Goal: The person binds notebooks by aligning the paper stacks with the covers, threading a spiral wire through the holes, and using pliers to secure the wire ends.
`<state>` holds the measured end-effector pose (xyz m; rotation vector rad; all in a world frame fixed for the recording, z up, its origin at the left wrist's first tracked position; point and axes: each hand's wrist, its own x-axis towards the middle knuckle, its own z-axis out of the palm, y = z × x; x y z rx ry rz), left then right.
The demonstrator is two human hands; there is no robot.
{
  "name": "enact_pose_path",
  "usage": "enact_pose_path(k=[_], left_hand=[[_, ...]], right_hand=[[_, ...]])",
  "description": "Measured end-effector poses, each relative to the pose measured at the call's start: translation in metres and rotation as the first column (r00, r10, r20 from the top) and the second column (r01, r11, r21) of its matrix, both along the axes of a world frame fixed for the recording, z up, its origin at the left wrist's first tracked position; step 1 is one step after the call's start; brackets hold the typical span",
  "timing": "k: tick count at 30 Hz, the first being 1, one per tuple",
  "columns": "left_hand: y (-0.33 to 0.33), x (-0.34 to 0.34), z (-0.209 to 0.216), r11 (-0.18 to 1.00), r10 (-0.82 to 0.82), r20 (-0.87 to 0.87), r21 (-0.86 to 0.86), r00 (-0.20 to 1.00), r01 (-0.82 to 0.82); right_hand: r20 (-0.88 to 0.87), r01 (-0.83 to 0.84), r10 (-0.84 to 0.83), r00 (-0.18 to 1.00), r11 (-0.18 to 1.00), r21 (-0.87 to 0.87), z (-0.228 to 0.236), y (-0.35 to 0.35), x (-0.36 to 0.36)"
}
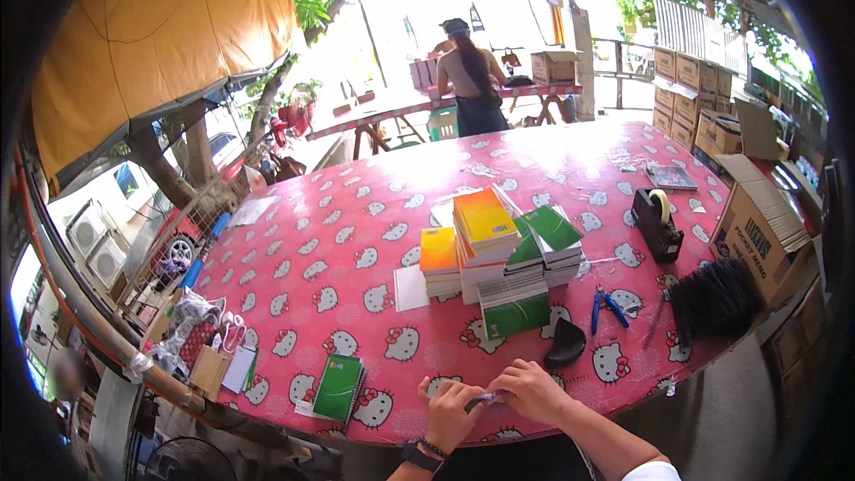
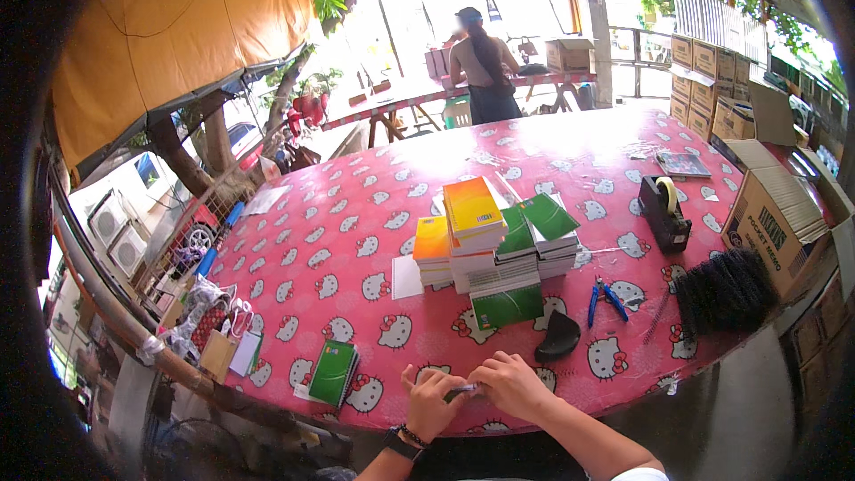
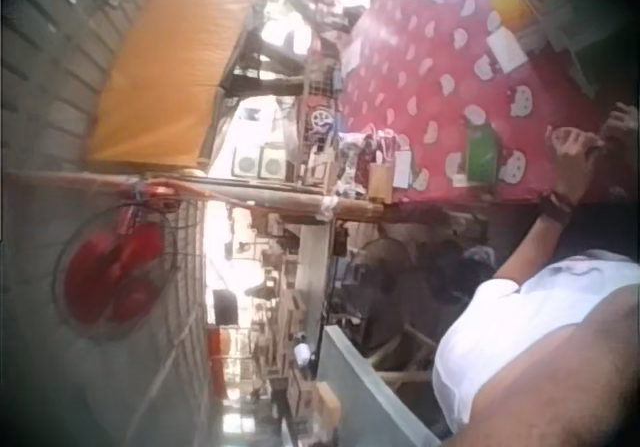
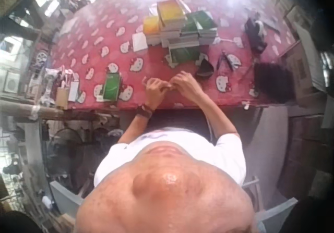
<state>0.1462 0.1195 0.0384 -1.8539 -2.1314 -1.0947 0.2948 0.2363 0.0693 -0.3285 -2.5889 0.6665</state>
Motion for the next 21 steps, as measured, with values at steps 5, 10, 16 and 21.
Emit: enact_pose_path(k=[5,10,16,21], left_hand=[[-0.011,-0.009,0.002,0.999,-0.020,-0.018,-0.033,1.000,0.019],[-0.018,-0.011,0.000,0.997,-0.063,-0.012,-0.045,0.998,0.062],[-0.013,-0.008,-0.003,1.000,-0.020,0.017,-0.006,1.000,0.020],[0.000,-0.005,0.003,0.999,-0.054,0.057,-0.002,0.997,0.054]], right_hand=[[0.002,0.004,-0.004,1.000,1.000,-0.004,-0.003,-0.012,-0.010],[0.038,-0.022,0.024,0.999,0.999,-0.038,0.000,-0.013,-0.007],[0.045,0.042,-0.040,0.998,0.998,-0.046,0.002,-0.016,-0.009],[-0.017,0.136,-0.136,0.991,0.991,0.005,0.008,-0.016,-0.010]])
